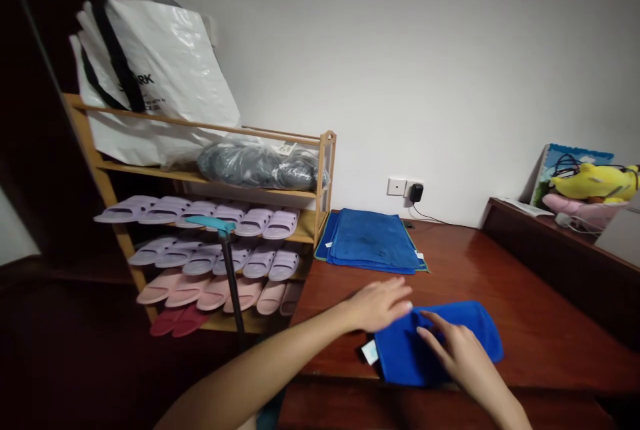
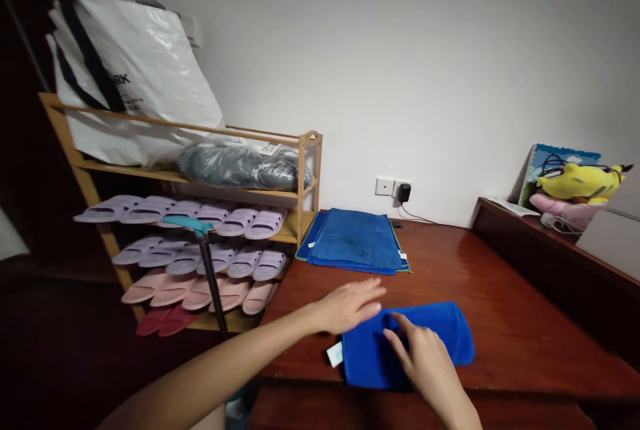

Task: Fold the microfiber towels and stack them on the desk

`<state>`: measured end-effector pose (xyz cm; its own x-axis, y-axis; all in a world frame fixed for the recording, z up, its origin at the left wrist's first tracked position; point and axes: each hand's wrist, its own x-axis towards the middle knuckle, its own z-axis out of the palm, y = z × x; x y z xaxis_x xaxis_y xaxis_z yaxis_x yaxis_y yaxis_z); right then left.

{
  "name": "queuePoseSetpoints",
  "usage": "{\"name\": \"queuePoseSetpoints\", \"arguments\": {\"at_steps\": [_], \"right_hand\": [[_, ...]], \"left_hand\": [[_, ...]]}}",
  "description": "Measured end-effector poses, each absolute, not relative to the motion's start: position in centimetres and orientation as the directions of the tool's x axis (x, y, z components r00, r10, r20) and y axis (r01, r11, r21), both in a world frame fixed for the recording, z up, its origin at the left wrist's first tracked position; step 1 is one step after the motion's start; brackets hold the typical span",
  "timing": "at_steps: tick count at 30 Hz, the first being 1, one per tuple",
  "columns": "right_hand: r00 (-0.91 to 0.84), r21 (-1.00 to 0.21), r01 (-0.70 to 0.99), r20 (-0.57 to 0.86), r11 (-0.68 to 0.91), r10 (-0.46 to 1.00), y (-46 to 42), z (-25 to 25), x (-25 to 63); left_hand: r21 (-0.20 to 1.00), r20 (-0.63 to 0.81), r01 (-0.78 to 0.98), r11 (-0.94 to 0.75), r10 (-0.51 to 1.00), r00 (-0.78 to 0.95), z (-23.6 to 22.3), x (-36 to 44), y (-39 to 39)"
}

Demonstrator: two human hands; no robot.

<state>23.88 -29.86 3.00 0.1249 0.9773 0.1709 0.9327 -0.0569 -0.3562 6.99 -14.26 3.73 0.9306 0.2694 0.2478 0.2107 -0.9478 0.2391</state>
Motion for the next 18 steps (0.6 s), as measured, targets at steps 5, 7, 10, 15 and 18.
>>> {"name": "queuePoseSetpoints", "arguments": {"at_steps": [5,7,10,15,18], "right_hand": [[0.016,-0.385,0.920,0.228,0.075,0.973,-28.5,2.6,23.9],[0.012,-0.349,0.933,0.278,0.090,0.960,-28.5,1.9,24.3],[-0.028,-0.133,0.987,0.382,0.085,0.924,-29.2,0.2,24.7],[-0.176,0.124,0.982,0.374,0.139,0.910,-32.0,-1.8,24.8],[-0.242,0.167,0.965,0.286,0.201,0.927,-33.8,-1.1,26.3]], "left_hand": [[0.249,0.161,0.135,-0.959,0.179,0.971,3.0,2.8,-19.7],[0.228,0.163,0.198,-0.953,0.238,0.958,3.0,1.5,-20.3],[0.196,0.145,0.268,-0.943,0.298,0.943,3.3,0.1,-20.7],[0.135,0.176,0.310,-0.941,0.330,0.927,3.1,-1.5,-21.4],[0.120,0.173,0.290,-0.949,0.308,0.936,2.9,-2.4,-21.8]]}}
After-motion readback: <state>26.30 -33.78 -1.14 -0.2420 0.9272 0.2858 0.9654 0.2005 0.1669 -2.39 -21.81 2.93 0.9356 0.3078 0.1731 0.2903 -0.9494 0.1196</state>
